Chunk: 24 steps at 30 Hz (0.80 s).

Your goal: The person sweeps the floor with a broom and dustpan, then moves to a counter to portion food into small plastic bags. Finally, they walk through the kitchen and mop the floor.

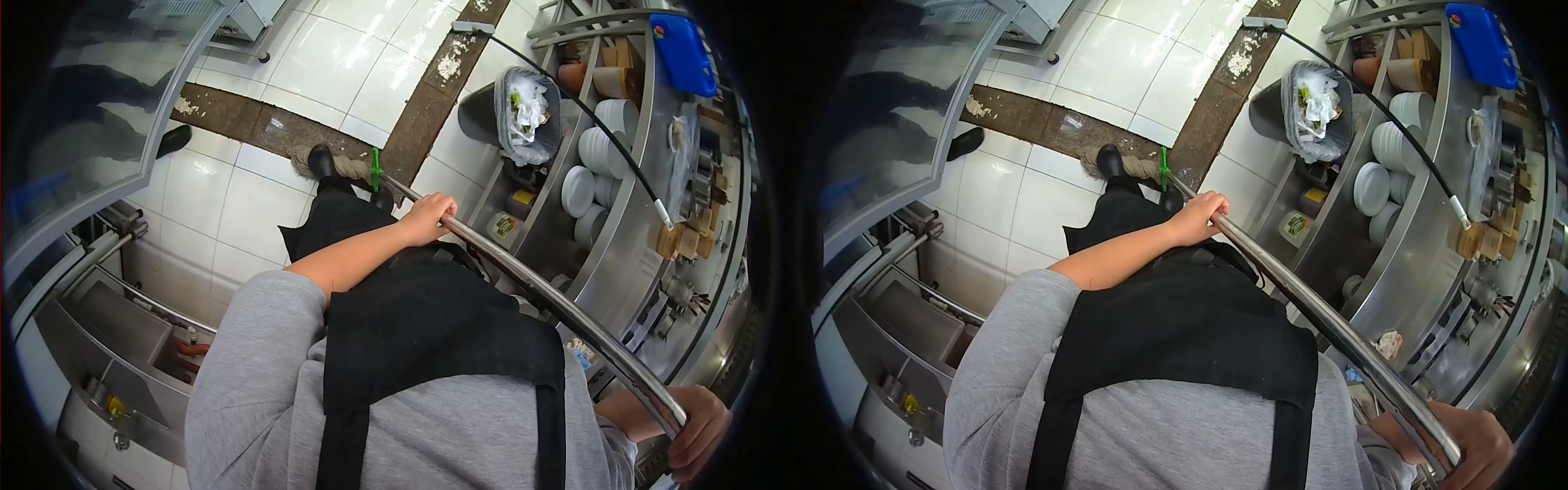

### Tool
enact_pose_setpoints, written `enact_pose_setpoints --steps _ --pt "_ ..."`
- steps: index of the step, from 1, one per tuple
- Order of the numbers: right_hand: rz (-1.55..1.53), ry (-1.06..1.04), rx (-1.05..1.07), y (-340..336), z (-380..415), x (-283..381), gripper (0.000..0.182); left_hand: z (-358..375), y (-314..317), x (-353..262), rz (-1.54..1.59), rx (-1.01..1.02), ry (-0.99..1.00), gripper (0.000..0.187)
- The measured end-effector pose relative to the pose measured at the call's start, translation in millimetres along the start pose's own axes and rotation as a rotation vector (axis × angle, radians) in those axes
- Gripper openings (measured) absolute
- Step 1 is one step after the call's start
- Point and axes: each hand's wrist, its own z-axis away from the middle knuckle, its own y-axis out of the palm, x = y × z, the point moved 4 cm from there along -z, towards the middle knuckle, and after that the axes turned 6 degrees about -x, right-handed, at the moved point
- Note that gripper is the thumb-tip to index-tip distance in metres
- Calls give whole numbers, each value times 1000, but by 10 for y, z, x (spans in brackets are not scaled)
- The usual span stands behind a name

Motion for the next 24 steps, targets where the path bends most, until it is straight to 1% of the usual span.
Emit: enact_pose_setpoints --steps 1,2,3,4,5,6,7,8,9,10,12,13,14,16,17,19,20,22,23,24 --pt "21 -12 1 -41 -16 -2 10 -11 -35 29 1 37 -4 37" --pt "19 -17 -17 -48 -125 -147 10 -37 -88 53 0 75 -8 40" --pt "108 -14 -93 -10 -312 -408 22 -23 -129 136 -53 143 -13 50" --pt "198 -11 -171 -3 -452 -594 35 -12 -222 195 -54 163 -18 50" --pt "194 -46 -229 -14 -511 -642 41 -10 -349 278 -103 176 -73 53" --pt "198 -51 -247 -28 -548 -683 41 -16 -510 360 -154 187 -127 56" --pt "222 -80 -323 -60 -576 -707 43 -28 -726 490 -178 228 -212 59" --pt "244 -110 -399 -103 -609 -722 44 -34 -1014 571 -191 231 -298 55" --pt "254 -85 -313 -155 -625 -691 42 17 -1296 759 -268 195 -315 50" --pt "257 -91 -326 -172 -647 -700 42 71 -1649 863 -360 188 -350 48" --pt "292 -122 -439 -192 -629 -696 42 379 -2344 1308 -547 263 -454 43" --pt "319 -129 -443 -205 -621 -680 42 492 -2760 1215 -655 340 -586 41" --pt "317 -130 -453 -227 -613 -667 42 919 -3120 1602 -779 209 -564 39" --pt "288 -110 -425 -265 -601 -639 42 1241 -3733 1338 -1051 408 -866 35" --pt "277 -103 -405 -276 -586 -622 42 1585 -3969 1356 -1154 422 -884 36" --pt "254 -92 -356 -277 -523 -573 41 2063 -4209 1254 -1212 474 -1061 39" --pt "247 -95 -349 -294 -484 -544 41 2238 -4213 1239 -1211 466 -1070 39" --pt "192 -106 -306 -282 -382 -494 39 2517 -4174 1284 -1002 269 -1197 37" --pt "197 -100 -327 -256 -322 -457 38 2555 -4080 1354 -883 152 -1188 36" --pt "201 -111 -339 -236 -282 -443 38 2515 -3942 1403 -788 41 -1134 36"
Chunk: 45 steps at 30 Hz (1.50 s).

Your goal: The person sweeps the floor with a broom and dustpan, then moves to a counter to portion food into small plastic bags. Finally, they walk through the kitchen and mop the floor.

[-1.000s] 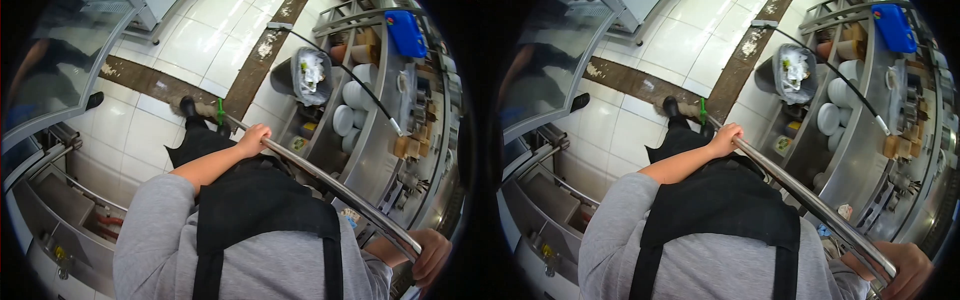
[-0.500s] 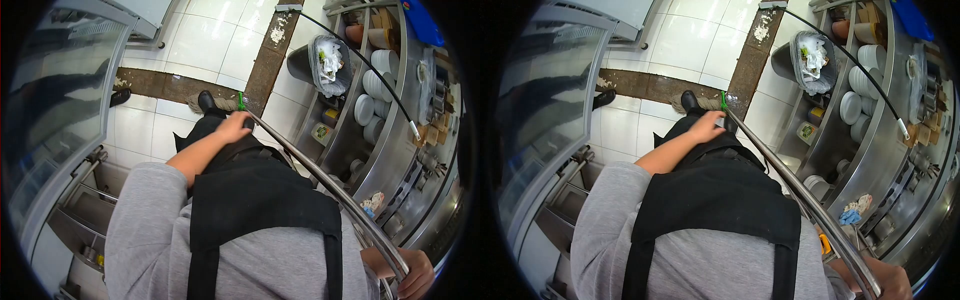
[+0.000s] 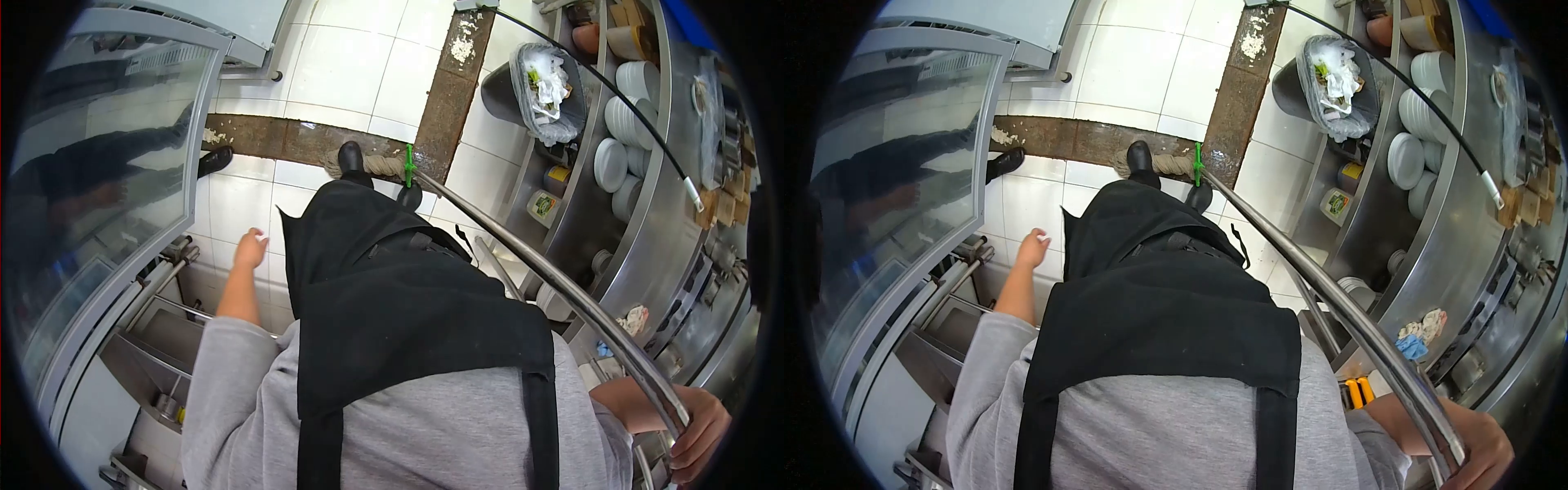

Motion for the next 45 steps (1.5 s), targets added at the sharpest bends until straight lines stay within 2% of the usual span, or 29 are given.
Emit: enact_pose_setpoints --steps 1,2,5,7,11,14,19,24,25,26,30,32,39,41,42,45 --pt "-12 -9 5 2 17 -1 38 75 11 -283 95 1 -3 36" --pt "-24 -18 13 6 24 2 38 105 77 -499 137 -37 79 36" --pt "-32 -24 26 16 26 -19 37 228 -46 -1199 -1 13 196 34" --pt "-38 -36 12 21 -2 -70 37 58 -213 -1359 -11 0 226 33" --pt "7 -51 -13 50 -4 -92 30 -578 -700 -1349 60 -157 345 27" --pt "3 -57 -27 79 20 -102 24 -1004 -1125 -1224 38 -166 341 25" --pt "-36 -72 15 48 259 165 13 -1067 -1601 -1376 -53 -184 346 21" --pt "-77 -75 63 -76 852 714 6 -661 -1341 -1597 46 -206 429 23" --pt "2 -125 -57 -54 1027 825 8 -579 -1198 -1600 49 -233 447 23" --pt "10 -135 -61 -86 1152 917 8 -518 -1070 -1613 47 -255 470 24" --pt "85 -196 -22 -167 1335 1053 20 -102 -562 -1678 -62 -176 355 30" --pt "-48 -265 27 -207 1278 989 21 -18 -448 -1644 -130 -134 316 32" --pt "-24 -46 41 -182 855 691 9 -539 -768 -1832 -182 -76 362 32" --pt "12 56 45 -191 699 622 11 -708 -954 -2104 -231 -103 422 31" --pt "28 100 42 -194 647 605 12 -824 -1039 -2236 -187 -130 539 29" --pt "67 207 37 -223 562 619 19 -995 -1244 -2713 -210 -133 585 28"
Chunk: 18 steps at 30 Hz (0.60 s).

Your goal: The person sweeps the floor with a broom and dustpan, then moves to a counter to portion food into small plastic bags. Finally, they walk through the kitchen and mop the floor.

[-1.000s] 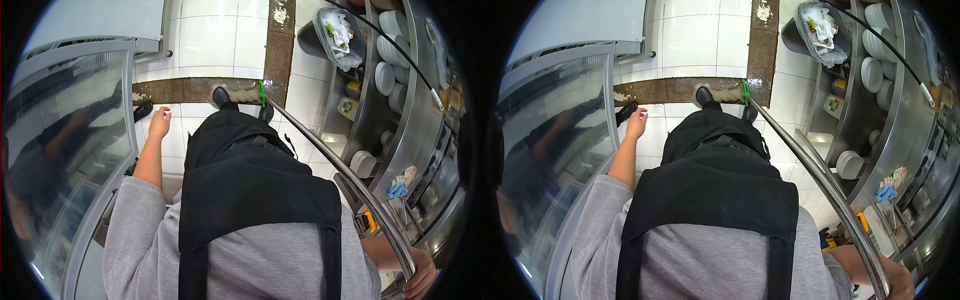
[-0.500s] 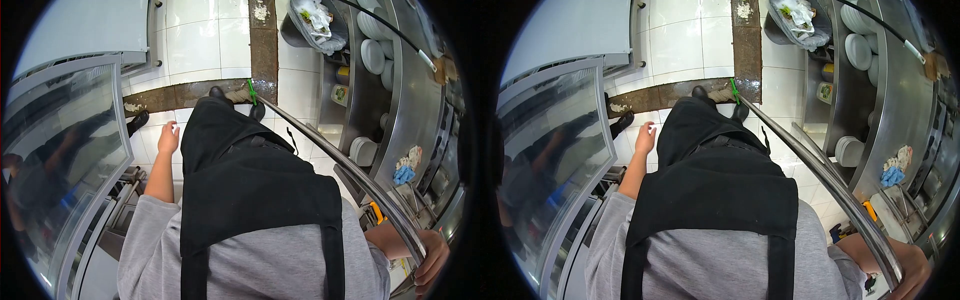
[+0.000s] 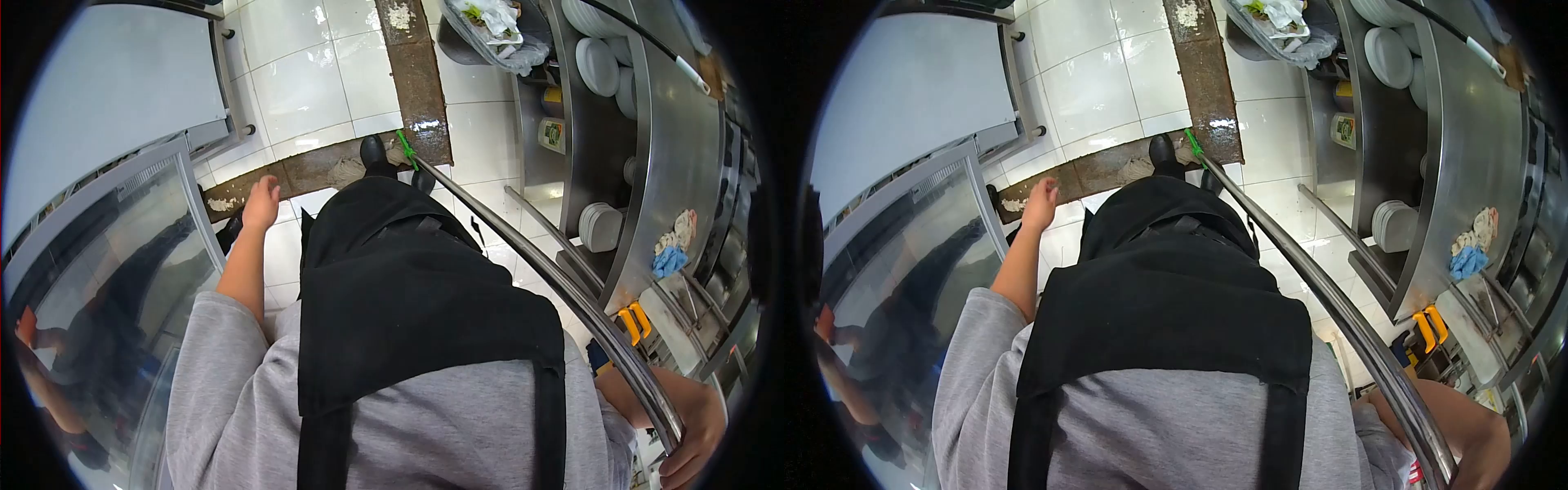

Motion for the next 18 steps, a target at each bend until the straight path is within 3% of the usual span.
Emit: enact_pose_setpoints --steps 4,6,11,13,16,18 --pt "13 54 -25 19 93 108 26 -170 -283 -567 42 6 51 27" --pt "-86 -88 -155 1 269 170 20 -129 -371 -835 82 8 101 26" --pt "-285 -351 -380 -56 881 406 20 136 -43 -668 177 -62 111 24" --pt "-8 -342 -688 -106 1128 532 19 350 128 -552 203 -95 94 24" --pt "425 -308 -1165 -124 1557 756 34 786 444 -286 120 -59 -62 24" --pt "473 -342 -1263 -119 1829 936 33 1044 605 -209 33 48 -143 24"
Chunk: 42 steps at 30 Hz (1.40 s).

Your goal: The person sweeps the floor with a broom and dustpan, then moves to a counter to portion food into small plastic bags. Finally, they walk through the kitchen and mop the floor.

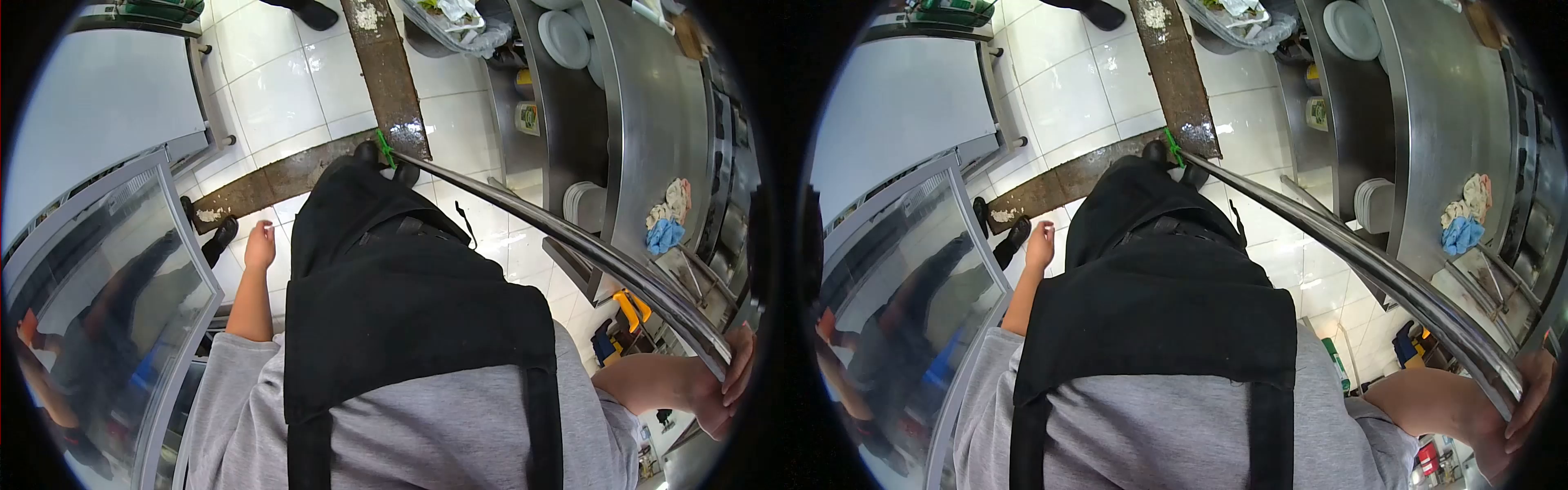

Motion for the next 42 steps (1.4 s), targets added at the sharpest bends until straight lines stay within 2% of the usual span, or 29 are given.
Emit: enact_pose_setpoints --steps 1,4,7,11,14,15,17,19,21,22,25,27,29,30,31,33,35,37,39,40,41,42 --pt "38 -38 -92 -112 -2 49 32 119 60 43 -36 74 -52 24" --pt "133 -101 -162 -147 11 -1 31 121 238 246 -104 165 -94 25" --pt "135 -51 -146 6 -22 -134 32 -149 202 156 -146 205 -84 26" --pt "57 -49 -198 220 39 -286 31 -684 -120 -408 39 5 190 26" --pt "40 19 -219 339 50 -393 28 -705 -382 -849 87 -55 186 25" --pt "37 20 -213 397 28 -401 28 -637 -399 -871 90 -57 181 25" --pt "175 40 -420 536 -1 -483 27 -479 -402 -865 60 -19 187 24" --pt "163 -23 -444 658 47 -534 28 -284 -299 -676 114 2 170 24" --pt "49 181 11 851 118 -587 27 -115 -206 -511 139 93 87 24" --pt "32 93 -67 886 191 -553 24 -85 -144 -478 153 78 83 24" --pt "-3 98 -38 546 296 -237 29 -13 -29 -541 331 -48 181 24" --pt "16 43 -30 522 437 75 32 4 42 -1056 426 -29 265 24" --pt "-41 100 54 605 607 295 34 251 -9 -1850 621 201 444 33" --pt "-61 164 365 742 597 429 24 434 -100 -2291 575 224 731 40" --pt "-141 181 533 887 627 594 23 604 -197 -2703 511 234 1015 47" --pt "-363 165 781 1288 713 873 22 892 -295 -3356 502 307 1450 68" --pt "-520 178 974 1626 827 992 22 1178 -297 -3683 528 366 1793 51" --pt "-589 184 1070 1810 860 1054 21 1307 246 -3576 65 980 1612 24" --pt "-602 195 1107 1821 774 1039 22 1402 151 -3473 319 902 1430 14" --pt "-571 206 1178 1774 675 1005 20 1405 218 -3465 375 807 1410 12" --pt "-538 218 1245 1777 651 973 19 1414 236 -3486 373 804 1423 12" --pt "-352 140 835 1756 634 933 20 1380 230 -3537 428 687 1363 13"
